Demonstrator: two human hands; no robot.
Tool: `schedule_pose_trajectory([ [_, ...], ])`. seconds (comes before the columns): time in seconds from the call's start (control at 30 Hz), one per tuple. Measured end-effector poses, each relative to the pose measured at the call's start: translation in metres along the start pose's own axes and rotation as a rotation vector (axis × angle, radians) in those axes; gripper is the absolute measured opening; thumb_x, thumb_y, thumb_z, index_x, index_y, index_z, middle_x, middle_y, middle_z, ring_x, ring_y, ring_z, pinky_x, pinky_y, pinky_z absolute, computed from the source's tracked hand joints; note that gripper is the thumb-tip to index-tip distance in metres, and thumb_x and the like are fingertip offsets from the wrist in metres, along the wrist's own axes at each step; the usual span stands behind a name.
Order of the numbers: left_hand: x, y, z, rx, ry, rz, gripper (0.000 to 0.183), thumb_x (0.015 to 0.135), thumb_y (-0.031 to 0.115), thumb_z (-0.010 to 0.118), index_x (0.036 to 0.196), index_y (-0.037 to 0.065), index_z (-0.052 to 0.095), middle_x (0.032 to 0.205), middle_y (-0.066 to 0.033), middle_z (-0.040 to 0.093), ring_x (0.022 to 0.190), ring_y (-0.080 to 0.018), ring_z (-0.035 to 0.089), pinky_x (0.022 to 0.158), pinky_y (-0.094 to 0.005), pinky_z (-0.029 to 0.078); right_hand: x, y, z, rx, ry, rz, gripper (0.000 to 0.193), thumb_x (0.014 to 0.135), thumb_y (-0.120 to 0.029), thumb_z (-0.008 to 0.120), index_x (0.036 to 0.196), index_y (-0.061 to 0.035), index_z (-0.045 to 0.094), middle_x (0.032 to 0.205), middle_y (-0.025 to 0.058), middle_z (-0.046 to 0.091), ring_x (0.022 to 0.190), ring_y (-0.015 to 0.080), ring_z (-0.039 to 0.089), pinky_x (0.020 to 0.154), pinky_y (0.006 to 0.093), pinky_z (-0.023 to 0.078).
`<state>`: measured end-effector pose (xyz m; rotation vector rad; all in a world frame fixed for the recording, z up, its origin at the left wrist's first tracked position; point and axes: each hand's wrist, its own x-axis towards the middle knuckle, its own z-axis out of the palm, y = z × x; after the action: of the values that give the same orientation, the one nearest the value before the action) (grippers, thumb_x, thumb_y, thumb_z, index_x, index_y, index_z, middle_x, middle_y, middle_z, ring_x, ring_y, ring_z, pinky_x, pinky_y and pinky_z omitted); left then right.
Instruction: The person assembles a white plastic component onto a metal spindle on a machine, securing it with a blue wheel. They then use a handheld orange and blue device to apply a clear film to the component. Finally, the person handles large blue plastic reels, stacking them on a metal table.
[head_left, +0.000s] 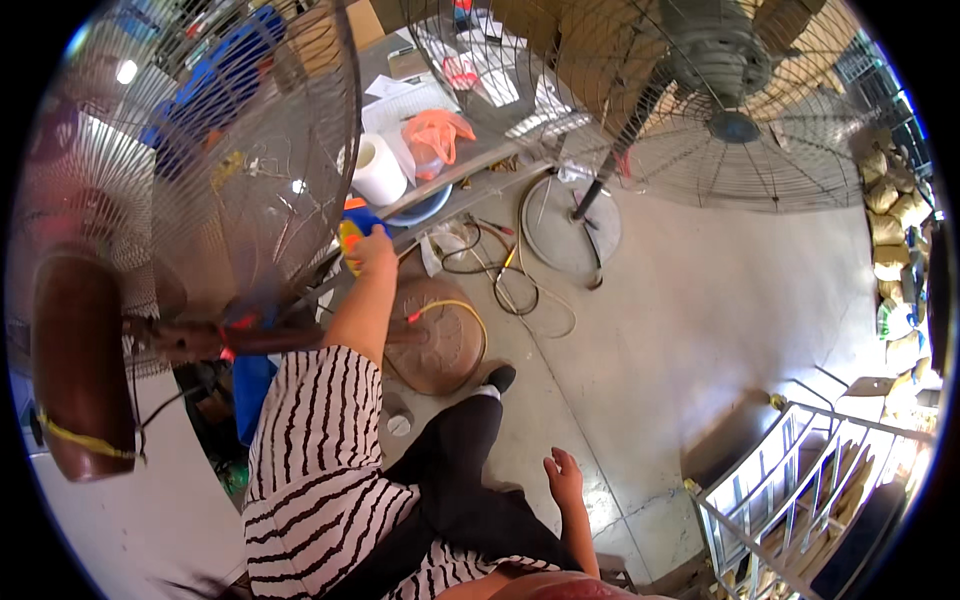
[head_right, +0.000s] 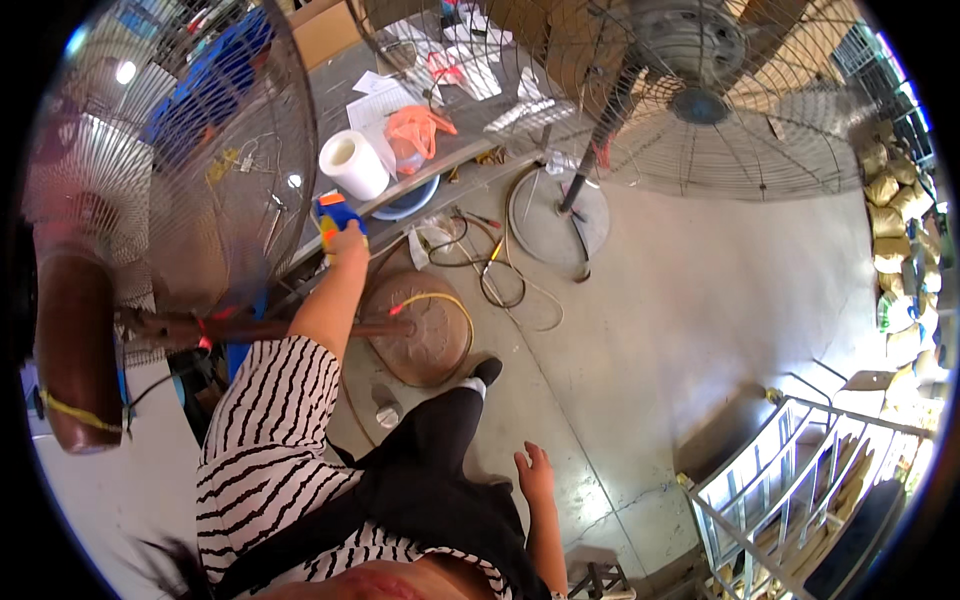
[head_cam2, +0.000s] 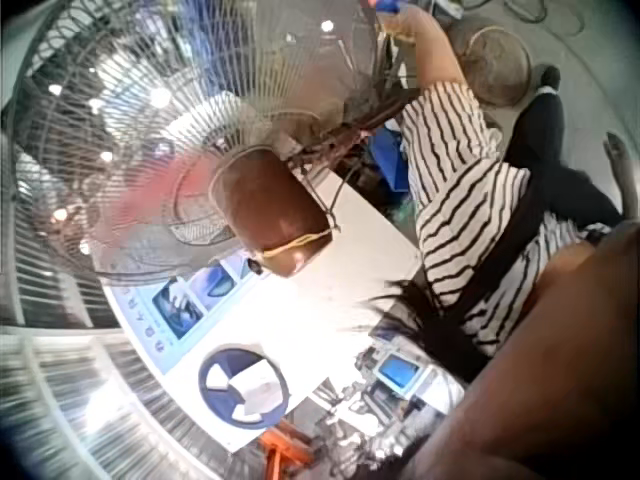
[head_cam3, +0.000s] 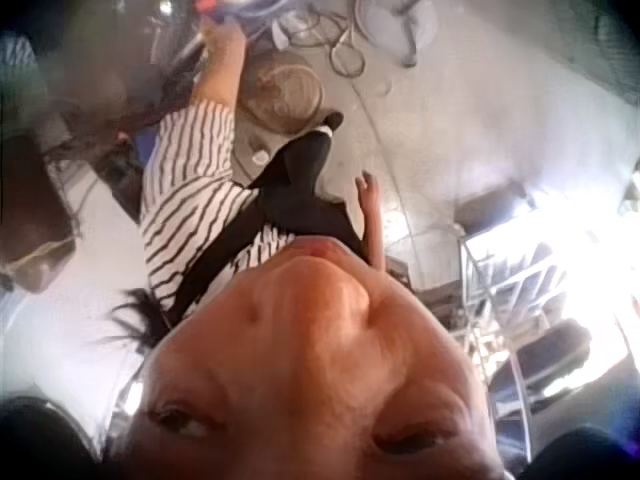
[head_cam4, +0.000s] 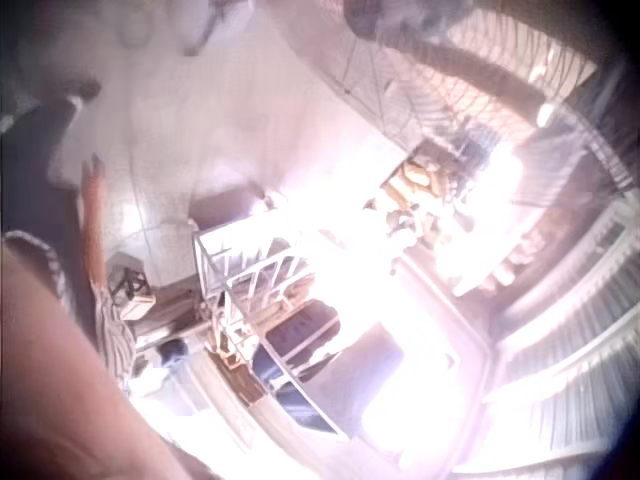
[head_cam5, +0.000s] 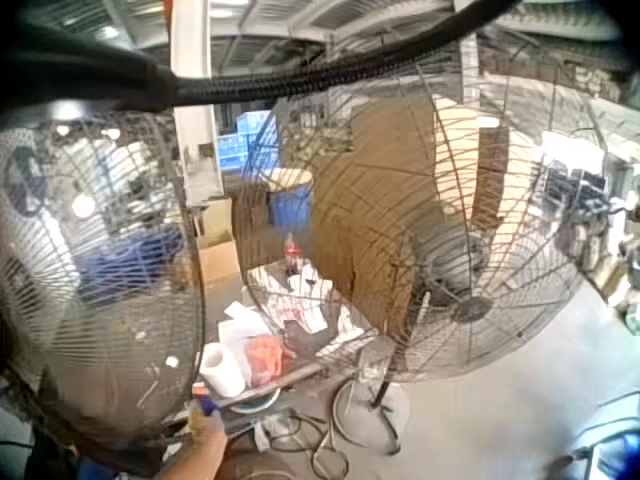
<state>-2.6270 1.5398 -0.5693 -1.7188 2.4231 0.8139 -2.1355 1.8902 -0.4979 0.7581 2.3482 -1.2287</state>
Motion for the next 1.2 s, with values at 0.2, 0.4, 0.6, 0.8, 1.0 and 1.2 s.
schedule_pose_trajectory([
  [0.2, 0.138, 0.051, -0.027, -0.213, 0.457, 0.686, 0.083, 0.083, 0.054, 0.061, 0.137, -0.004, 0.036, 0.131, -0.0294, 0.049, 0.120, -0.0412, 0.051, 0.101, -0.0517, 0.037, 0.058, 0.021, -0.017, -0.147, -0.168, 0.066, 0.037, 0.087, -0.030, 0.064, 0.116, -0.0075, 0.061, 0.111, 0.0137, 0.064, 0.100, 0.0275, 0.063, 0.086, 0.0373, 0.050],
  [0.4, 0.067, 0.027, 0.011, -0.080, 0.261, 0.392, 0.086, 0.083, 0.061, 0.055, 0.141, 0.001, 0.034, 0.143, -0.0316, 0.032, 0.138, -0.0478, 0.017, 0.108, -0.0614, 0.019, 0.057, -0.007, -0.004, -0.091, -0.235, -0.011, 0.037, 0.087, -0.030, 0.064, 0.116, -0.0069, 0.060, 0.112, 0.0150, 0.063, 0.102, 0.0289, 0.063, 0.087, 0.0377, 0.049],
  [0.6, -0.180, -0.191, 0.054, 0.577, -0.160, 0.662, 0.065, 0.090, 0.045, 0.052, 0.140, 0.004, 0.040, 0.147, -0.0255, 0.026, 0.133, -0.0377, 0.034, 0.108, -0.0477, 0.031, 0.000, -0.014, -0.029, 0.044, -0.117, 0.040, 0.040, 0.089, -0.033, 0.061, 0.121, -0.0085, 0.058, 0.116, 0.0144, 0.061, 0.107, 0.0304, 0.059, 0.091, 0.0390, 0.047],
  [0.8, -0.363, -0.303, 0.015, 0.953, -2.047, 1.201, 0.052, 0.089, 0.028, 0.063, 0.134, 0.007, 0.048, 0.123, -0.0173, 0.058, 0.111, -0.0261, 0.057, 0.096, -0.0336, 0.043, -0.108, 0.046, -0.070, 0.179, 0.135, 0.272, 0.048, 0.089, -0.045, 0.055, 0.123, -0.0110, 0.056, 0.115, 0.0164, 0.060, 0.108, 0.0347, 0.057, 0.091, 0.0426, 0.046],
  [1.0, -0.460, -0.202, 0.038, 1.150, -1.524, 1.578, 0.048, 0.091, 0.025, 0.058, 0.130, -0.002, 0.050, 0.127, -0.0165, 0.057, 0.116, -0.0250, 0.055, 0.097, -0.0346, 0.042, -0.235, 0.145, -0.031, 0.488, 0.434, 0.472, 0.052, 0.088, -0.047, 0.055, 0.124, -0.0088, 0.055, 0.120, 0.0173, 0.059, 0.112, 0.0352, 0.055, 0.093, 0.0440, 0.045],
  [1.2, -0.469, -0.187, 0.135, 1.615, -0.971, 2.420, 0.032, 0.084, 0.023, 0.060, 0.103, -0.002, 0.063, 0.101, -0.0254, 0.063, 0.101, -0.0344, 0.061, 0.085, -0.0443, 0.047, -0.368, 0.223, 0.052, 0.978, 0.332, 0.495, 0.072, 0.089, -0.063, 0.042, 0.143, -0.0146, 0.040, 0.148, 0.0116, 0.035, 0.138, 0.0332, 0.028, 0.114, 0.0442, 0.020],
])
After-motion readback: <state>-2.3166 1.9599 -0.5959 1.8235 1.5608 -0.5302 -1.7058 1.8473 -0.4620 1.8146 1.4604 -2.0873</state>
